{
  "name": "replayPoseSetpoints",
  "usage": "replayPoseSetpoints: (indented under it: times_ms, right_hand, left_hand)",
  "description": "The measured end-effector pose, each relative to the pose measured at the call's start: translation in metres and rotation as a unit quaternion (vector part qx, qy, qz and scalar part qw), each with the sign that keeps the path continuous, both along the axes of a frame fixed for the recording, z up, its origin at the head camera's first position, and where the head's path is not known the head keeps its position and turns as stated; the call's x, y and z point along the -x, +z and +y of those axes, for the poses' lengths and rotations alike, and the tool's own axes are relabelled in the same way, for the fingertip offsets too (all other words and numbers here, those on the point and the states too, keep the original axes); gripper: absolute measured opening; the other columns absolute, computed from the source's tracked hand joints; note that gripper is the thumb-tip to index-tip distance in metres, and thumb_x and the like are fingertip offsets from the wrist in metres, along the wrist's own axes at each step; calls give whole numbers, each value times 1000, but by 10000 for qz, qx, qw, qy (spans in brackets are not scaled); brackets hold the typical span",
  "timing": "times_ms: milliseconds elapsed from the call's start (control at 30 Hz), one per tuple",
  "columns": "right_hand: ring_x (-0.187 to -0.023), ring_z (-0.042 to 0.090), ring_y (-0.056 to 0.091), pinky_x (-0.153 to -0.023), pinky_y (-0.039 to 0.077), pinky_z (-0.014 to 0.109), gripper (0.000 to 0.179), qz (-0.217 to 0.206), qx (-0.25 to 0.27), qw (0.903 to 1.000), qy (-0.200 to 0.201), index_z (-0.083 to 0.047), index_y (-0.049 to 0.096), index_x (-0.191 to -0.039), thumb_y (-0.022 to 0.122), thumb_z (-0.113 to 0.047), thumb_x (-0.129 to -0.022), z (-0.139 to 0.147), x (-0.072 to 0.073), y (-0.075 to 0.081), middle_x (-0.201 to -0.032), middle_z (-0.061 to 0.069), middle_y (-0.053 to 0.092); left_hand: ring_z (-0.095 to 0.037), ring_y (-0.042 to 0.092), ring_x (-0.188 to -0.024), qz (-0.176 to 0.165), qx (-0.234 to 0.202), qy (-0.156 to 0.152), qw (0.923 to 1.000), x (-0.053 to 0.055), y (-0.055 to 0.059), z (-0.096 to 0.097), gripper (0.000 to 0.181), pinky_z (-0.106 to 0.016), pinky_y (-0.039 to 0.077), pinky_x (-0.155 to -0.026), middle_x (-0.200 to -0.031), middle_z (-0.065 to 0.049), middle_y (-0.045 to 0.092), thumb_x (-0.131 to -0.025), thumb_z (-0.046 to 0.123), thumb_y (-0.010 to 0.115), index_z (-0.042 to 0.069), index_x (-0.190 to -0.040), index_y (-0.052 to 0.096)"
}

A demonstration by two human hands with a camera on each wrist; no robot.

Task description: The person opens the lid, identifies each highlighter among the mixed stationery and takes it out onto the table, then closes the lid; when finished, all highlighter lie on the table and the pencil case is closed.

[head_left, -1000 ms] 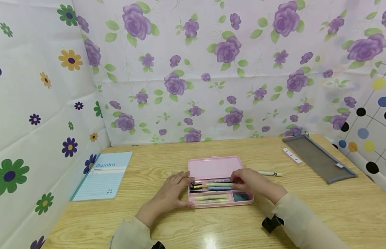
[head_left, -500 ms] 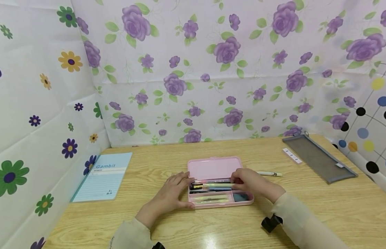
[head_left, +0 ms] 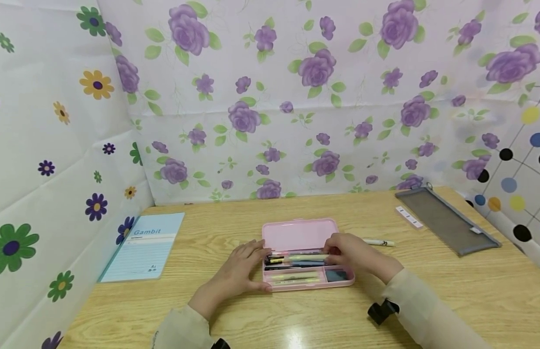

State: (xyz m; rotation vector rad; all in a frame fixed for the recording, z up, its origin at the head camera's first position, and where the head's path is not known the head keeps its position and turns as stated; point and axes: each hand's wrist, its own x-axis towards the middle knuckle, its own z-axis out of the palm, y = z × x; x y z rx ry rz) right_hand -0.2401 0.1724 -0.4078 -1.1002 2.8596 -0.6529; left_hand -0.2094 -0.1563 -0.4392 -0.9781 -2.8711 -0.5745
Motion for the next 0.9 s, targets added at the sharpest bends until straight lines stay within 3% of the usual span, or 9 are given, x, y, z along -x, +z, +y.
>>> replayPoseSetpoints:
  times_ms: [400, 900]
  right_hand:
    - [-67, 0, 47, -58, 43, 18, 5, 276, 2, 9996, 63, -13, 67, -86, 70, -15, -87, 8, -4, 15, -78, -6, 59]
    - [-68, -1, 47, -59, 44, 19, 5, 330, -242, 9988, -255, -14, 67, -87, 70, -17, -87, 38, -6, 38, -79, -7, 57]
  left_hand:
    - [-36, 28, -144, -21, 23, 22, 10000, 0, 0, 1, 89, -58, 23, -118, -156, -7, 32, -72, 60, 72, 20, -145, 42]
    - [-36, 29, -144, 113, 90, 9, 9999, 0, -2, 0, 87, -58, 24, -117, -156, -8, 33, -73, 59, 72, 20, -145, 42]
